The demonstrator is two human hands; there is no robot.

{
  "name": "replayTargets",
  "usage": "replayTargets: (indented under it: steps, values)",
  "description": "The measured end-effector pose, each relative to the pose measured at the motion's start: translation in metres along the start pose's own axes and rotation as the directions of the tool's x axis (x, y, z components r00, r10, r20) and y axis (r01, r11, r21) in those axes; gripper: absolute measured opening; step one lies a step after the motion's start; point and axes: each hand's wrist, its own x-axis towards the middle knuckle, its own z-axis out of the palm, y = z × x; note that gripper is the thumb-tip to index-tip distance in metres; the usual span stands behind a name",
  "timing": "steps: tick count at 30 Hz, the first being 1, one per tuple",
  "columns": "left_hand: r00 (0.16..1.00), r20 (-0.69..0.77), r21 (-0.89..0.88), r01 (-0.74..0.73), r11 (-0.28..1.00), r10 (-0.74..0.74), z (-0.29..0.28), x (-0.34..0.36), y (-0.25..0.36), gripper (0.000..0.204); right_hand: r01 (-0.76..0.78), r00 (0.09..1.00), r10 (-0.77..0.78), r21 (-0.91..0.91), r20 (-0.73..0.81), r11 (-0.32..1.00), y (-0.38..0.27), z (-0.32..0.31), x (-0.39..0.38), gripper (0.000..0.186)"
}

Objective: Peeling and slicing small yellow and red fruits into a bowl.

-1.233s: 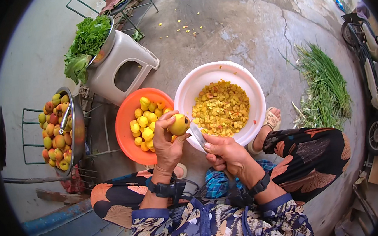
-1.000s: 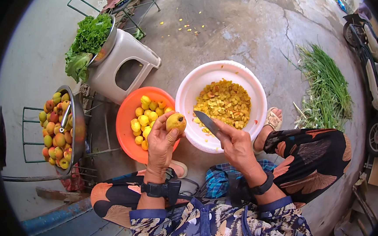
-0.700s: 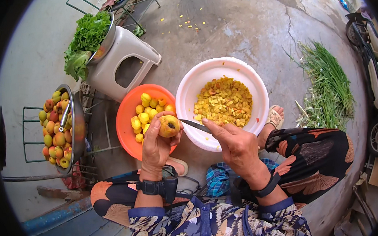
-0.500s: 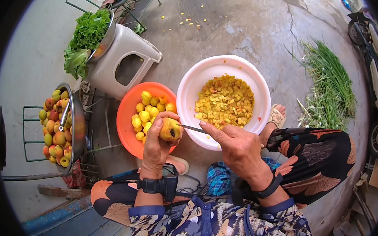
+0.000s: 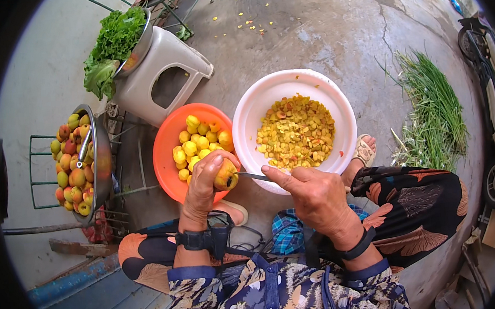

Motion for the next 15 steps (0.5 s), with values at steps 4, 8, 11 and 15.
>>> replayTargets:
  steps: [4,8,11,15]
  values:
    - [0.994,0.022,0.061,0.110,0.992,-0.111,-0.005,0.000,-0.009,0.041,0.005,0.997,-0.012,0.098,0.076,0.995,0.004,-0.002,-0.002,0.056]
    - [0.984,0.115,0.061,0.127,0.990,-0.133,-0.011,-0.001,-0.007,0.038,-0.042,0.989,0.004,0.260,0.146,0.965,0.009,0.006,-0.009,0.054]
    - [0.971,0.153,0.070,0.176,0.982,-0.185,-0.013,-0.001,-0.006,0.046,-0.198,0.963,0.108,0.373,0.249,0.906,0.003,0.007,-0.010,0.051]
    - [0.986,0.097,0.101,0.124,0.987,-0.134,-0.003,0.001,-0.005,0.039,-0.273,0.957,0.176,0.519,0.229,0.810,0.002,0.018,-0.014,0.049]
